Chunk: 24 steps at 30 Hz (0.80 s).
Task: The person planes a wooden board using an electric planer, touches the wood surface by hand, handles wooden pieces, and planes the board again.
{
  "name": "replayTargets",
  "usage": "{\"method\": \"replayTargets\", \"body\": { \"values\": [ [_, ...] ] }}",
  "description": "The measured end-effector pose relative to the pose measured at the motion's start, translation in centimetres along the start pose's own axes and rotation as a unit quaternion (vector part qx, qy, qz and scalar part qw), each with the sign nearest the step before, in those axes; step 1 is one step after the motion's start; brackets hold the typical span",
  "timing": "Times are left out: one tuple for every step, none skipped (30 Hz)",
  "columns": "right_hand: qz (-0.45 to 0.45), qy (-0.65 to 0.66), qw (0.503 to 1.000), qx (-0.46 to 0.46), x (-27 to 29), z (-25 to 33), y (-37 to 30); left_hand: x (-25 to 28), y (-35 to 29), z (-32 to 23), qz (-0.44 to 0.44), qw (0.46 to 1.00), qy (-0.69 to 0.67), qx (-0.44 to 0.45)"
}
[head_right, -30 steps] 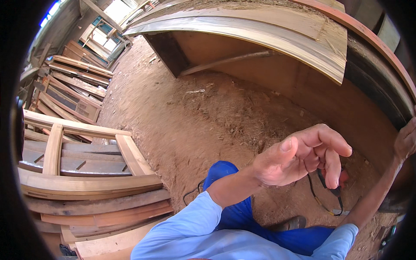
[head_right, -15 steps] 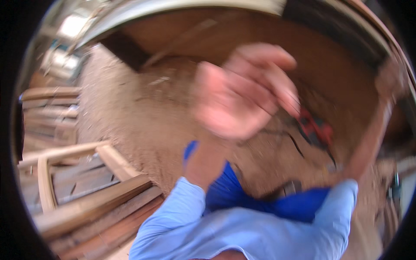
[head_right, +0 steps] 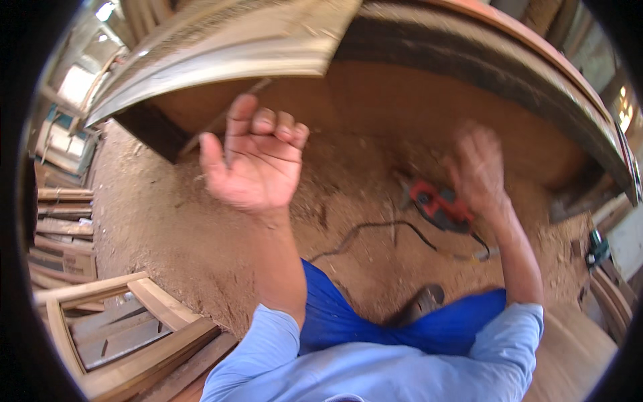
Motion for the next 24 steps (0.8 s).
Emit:
{"method": "replayTargets", "body": {
  "values": [
    [0.156,0.035,0.982,0.105,-2.1,0.3,-1.5,0.4,-0.2,0.2,-0.011,1.0,-0.013,-0.012],
    [0.315,0.089,0.945,0.015,-3.5,1.9,-2.9,0.5,-0.5,-0.3,-0.003,1.0,0.005,-0.022],
    [0.425,0.114,0.898,0.023,-5.9,0.6,-4.9,0.7,-0.5,-0.2,-0.006,0.999,-0.01,-0.03],
    [0.582,0.089,0.807,0.041,-7.8,0.7,-4.9,0.5,-0.6,-0.7,-0.017,0.999,-0.013,-0.04],
    [0.723,0.054,0.686,0.058,-9.3,0.6,-5.3,0.2,-0.6,-1.1,-0.017,0.999,0.002,-0.048],
    [0.663,0.068,0.742,0.074,-10.7,-0.3,-7.2,-0.1,-0.5,-1.3,-0.023,0.998,0.001,-0.057],
    [0.6,0.085,0.791,0.089,-12.1,-1.3,-9.7,-0.4,-0.5,-1.5,-0.03,0.997,-0.001,-0.065],
    [0.597,0.087,0.792,0.096,-13.8,-2.2,-11.5,-0.3,-0.4,-1.5,-0.03,0.997,0.007,-0.068],
    [0.588,0.068,0.793,0.144,-15.5,-3.1,-12.7,0.0,-0.3,-1.4,-0.037,0.996,0.017,-0.076],
    [0.581,0.06,0.793,0.173,-16.5,-2.7,-13.4,0.2,-0.3,-1.6,-0.046,0.995,0.029,-0.084],
    [0.574,0.051,0.792,0.199,-17.3,-2.5,-14.2,0.4,-0.3,-1.6,-0.06,0.994,0.031,-0.091],
    [0.619,0.12,0.77,0.098,-17.3,-2.0,-14.7,0.5,-0.3,-1.6,-0.06,0.993,0.037,-0.094],
    [0.637,0.155,0.753,0.05,-17.6,-1.8,-14.6,0.8,-0.4,-1.7,-0.071,0.993,0.036,-0.093],
    [0.652,0.187,0.735,0.0,-17.9,-1.5,-14.7,0.9,-0.4,-1.7,-0.081,0.992,0.034,-0.092],
    [0.673,0.201,0.711,-0.017,-16.3,-0.6,-13.3,0.8,-0.4,-1.7,-0.087,0.991,0.03,-0.095],
    [0.693,0.212,0.688,-0.035,-15.3,-0.2,-12.3,0.7,-0.4,-1.7,-0.086,0.991,0.035,-0.098],
    [0.692,0.212,0.69,-0.029,-15.3,-0.2,-12.1,0.8,-0.5,-1.7,-0.089,0.99,0.048,-0.103],
    [0.693,0.219,0.684,-0.058,-15.3,-0.5,-12.4,0.7,-0.4,-1.7,-0.09,0.988,0.06,-0.107],
    [0.696,0.225,0.676,-0.085,-15.6,-0.6,-12.8,0.6,-0.5,-1.7,-0.094,0.987,0.062,-0.111],
    [0.696,0.225,0.678,-0.079,-15.9,-0.8,-13.0,0.5,-0.5,-1.7,-0.094,0.987,0.067,-0.116],
    [0.708,0.227,0.662,-0.092,-16.1,-0.9,-13.1,0.3,-0.6,-1.8,-0.097,0.984,0.084,-0.12],
    [0.721,0.226,0.646,-0.109,-16.5,-1.3,-13.5,0.3,-0.6,-1.7,-0.1,0.982,0.098,-0.123],
    [0.72,0.226,0.648,-0.104,-17.2,-1.9,-14.3,0.3,-0.5,-1.6,-0.094,0.982,0.11,-0.122],
    [0.709,0.221,0.665,-0.079,-17.9,-2.6,-15.1,0.2,-0.4,-1.5,-0.092,0.982,0.113,-0.124]
  ]
}}
Point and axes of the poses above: each hand's wrist, its own y-axis towards the middle knuckle, its own x-axis out of the back of the hand, z = x × y, the point moved 1 cm from there along y, towards the middle knuckle, and after that the axes turned 15 degrees about -y, right-handed, at the moved point
